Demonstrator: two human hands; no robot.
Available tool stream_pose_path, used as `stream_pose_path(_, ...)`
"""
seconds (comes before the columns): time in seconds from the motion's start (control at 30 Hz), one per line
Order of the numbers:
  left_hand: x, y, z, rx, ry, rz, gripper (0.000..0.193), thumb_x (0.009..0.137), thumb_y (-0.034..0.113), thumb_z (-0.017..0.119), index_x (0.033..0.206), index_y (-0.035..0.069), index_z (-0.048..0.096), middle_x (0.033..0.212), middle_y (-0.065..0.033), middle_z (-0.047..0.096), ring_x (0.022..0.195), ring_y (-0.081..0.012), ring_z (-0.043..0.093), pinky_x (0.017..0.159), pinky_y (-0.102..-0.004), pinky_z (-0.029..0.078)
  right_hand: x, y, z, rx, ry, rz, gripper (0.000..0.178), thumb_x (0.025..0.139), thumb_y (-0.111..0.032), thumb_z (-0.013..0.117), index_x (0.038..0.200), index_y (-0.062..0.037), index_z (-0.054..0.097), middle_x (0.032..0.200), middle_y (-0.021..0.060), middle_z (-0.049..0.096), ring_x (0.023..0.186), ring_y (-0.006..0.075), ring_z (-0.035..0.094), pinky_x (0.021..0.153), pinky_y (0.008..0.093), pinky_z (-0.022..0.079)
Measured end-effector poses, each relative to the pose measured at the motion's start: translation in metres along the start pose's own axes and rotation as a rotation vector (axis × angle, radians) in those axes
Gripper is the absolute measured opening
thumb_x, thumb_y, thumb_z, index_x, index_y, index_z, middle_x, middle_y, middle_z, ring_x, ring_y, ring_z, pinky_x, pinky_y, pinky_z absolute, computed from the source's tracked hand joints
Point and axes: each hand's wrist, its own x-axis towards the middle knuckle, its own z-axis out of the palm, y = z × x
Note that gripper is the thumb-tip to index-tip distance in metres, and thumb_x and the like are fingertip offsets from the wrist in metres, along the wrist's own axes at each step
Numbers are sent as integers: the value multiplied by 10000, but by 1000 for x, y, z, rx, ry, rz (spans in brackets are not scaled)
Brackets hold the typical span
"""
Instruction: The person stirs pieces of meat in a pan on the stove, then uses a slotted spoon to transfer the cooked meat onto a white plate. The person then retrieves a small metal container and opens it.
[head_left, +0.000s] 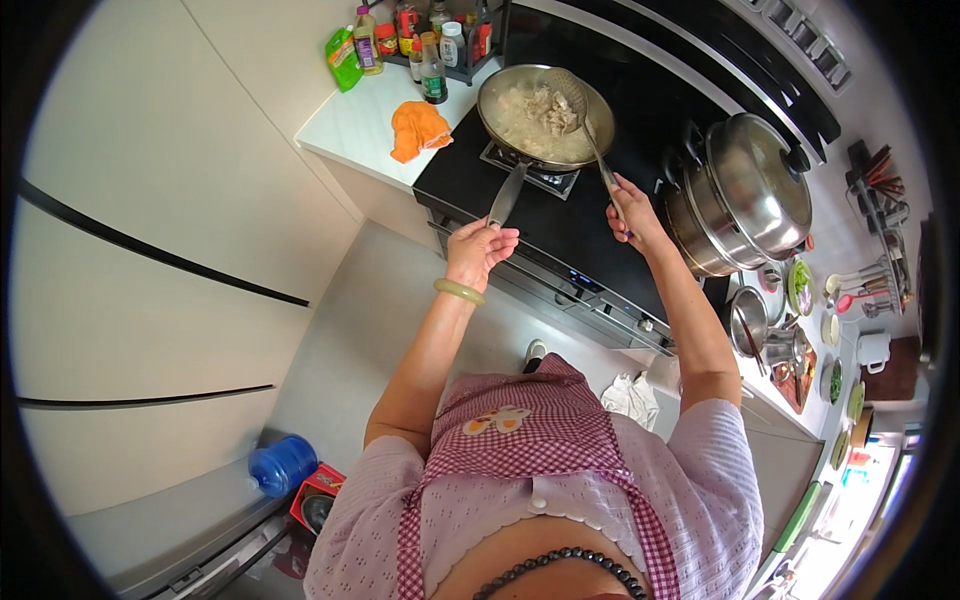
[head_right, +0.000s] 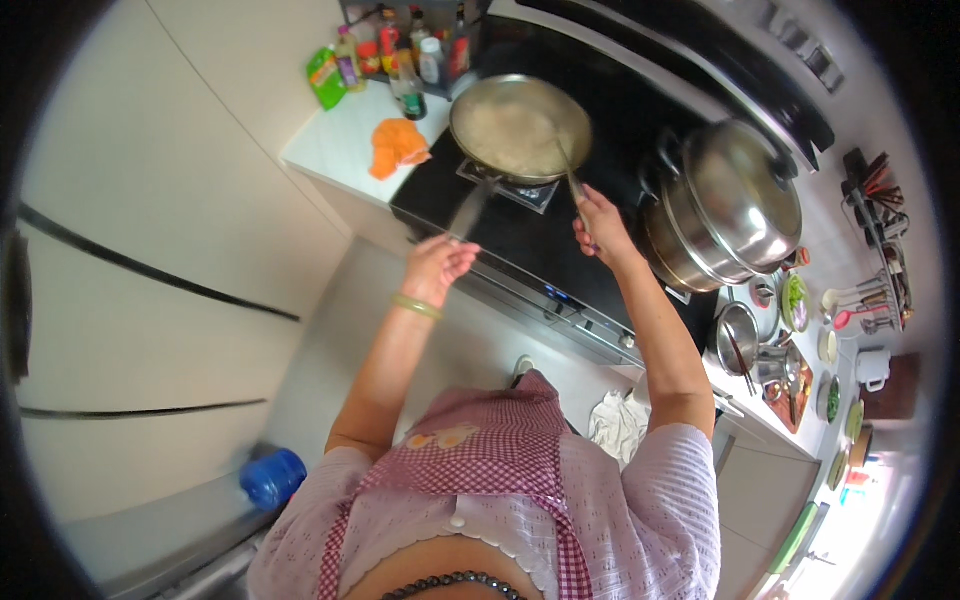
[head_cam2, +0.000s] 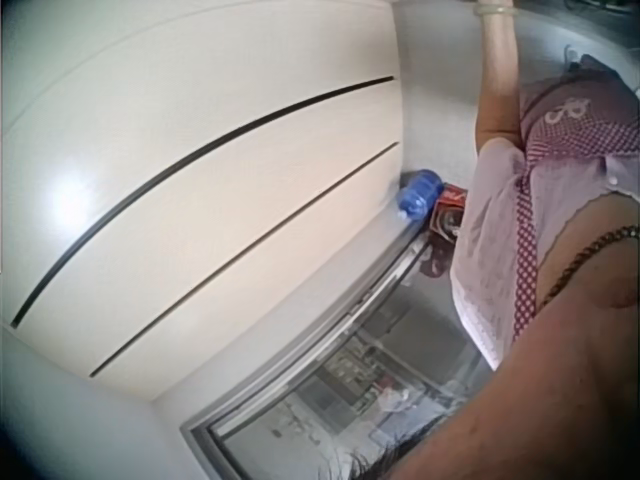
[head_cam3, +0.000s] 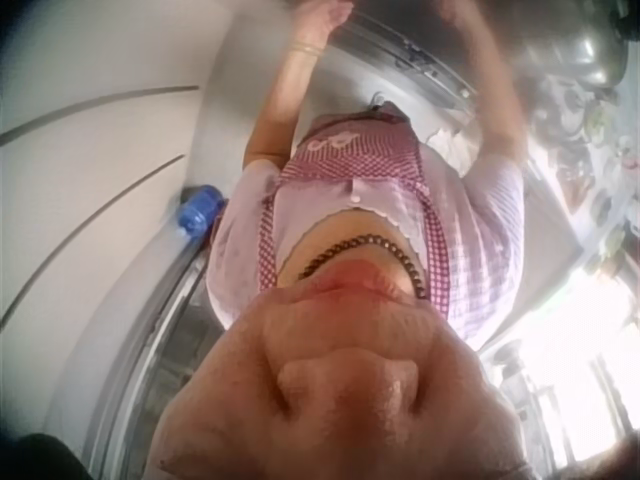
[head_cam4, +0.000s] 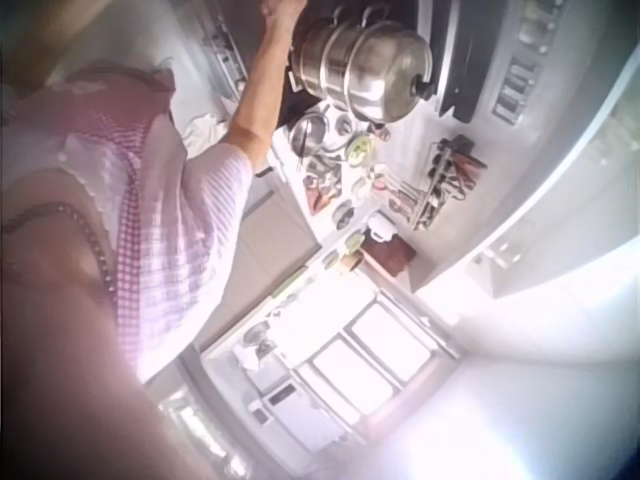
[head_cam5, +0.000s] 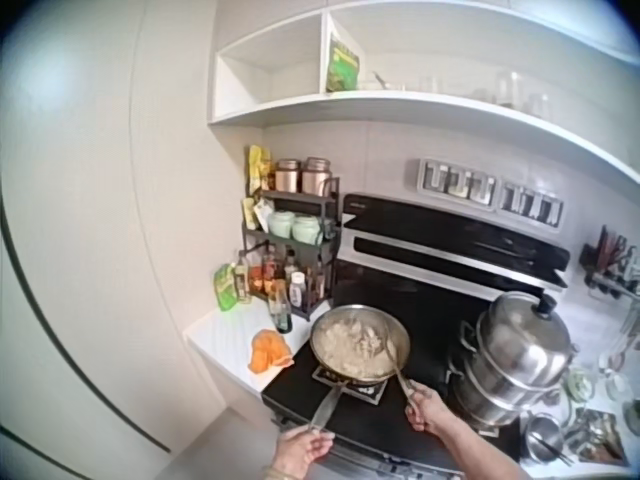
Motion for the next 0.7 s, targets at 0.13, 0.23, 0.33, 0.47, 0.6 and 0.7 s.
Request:
stream_pose_path(0.13,0,-3,-2,-23,1,10,53,911,45,535,927,-3,551,899,-207,674,707,-175,668,634,-251,575,-6,-2,-5,-219,34,-49,520,963,-244,479,1449,-163,312,618,23,449,396,96,379,319,244,309)
stream_pose_path(0.23,0,-4,-1,-35,7,13,52,909,44,536,924,-3,553,900,-208,674,709,-180,670,637,-253,577,2,-3,-9,-344,67,-139,514,960,-248,486,1442,-162,332,607,28,452,387,103,387,319,259,326)
stream_pose_path(0.33,0,-4,-2,-38,-5,11,56,908,44,538,930,-6,550,902,-210,674,713,-183,671,638,-253,577,17,-11,-17,-510,153,-184,525,955,-257,486,1446,-158,327,607,45,476,393,127,425,326,285,349)
stream_pose_path(0.47,-5,1,6,-39,39,-5,59,906,41,541,934,-10,547,902,-214,674,715,-188,673,637,-257,578,23,-12,-24,-650,224,-119,546,964,-273,480,1461,-161,282,604,16,450,395,102,386,320,252,311)
stream_pose_path(0.6,-2,-3,-3,-61,24,3,92,906,32,549,978,-26,551,874,-200,673,716,-210,678,617,-276,580,-7,-34,-7,-173,132,111,394,969,-260,439,1343,-151,388,613,32,434,413,96,376,332,226,273)
stream_pose_path(0.7,0,-2,-3,-53,-6,-3,91,906,32,548,976,-25,558,871,-196,674,712,-208,678,615,-274,579,-9,-45,-19,99,20,323,181,980,-275,423,1029,-105,462,634,28,448,430,72,379,335,195,252)
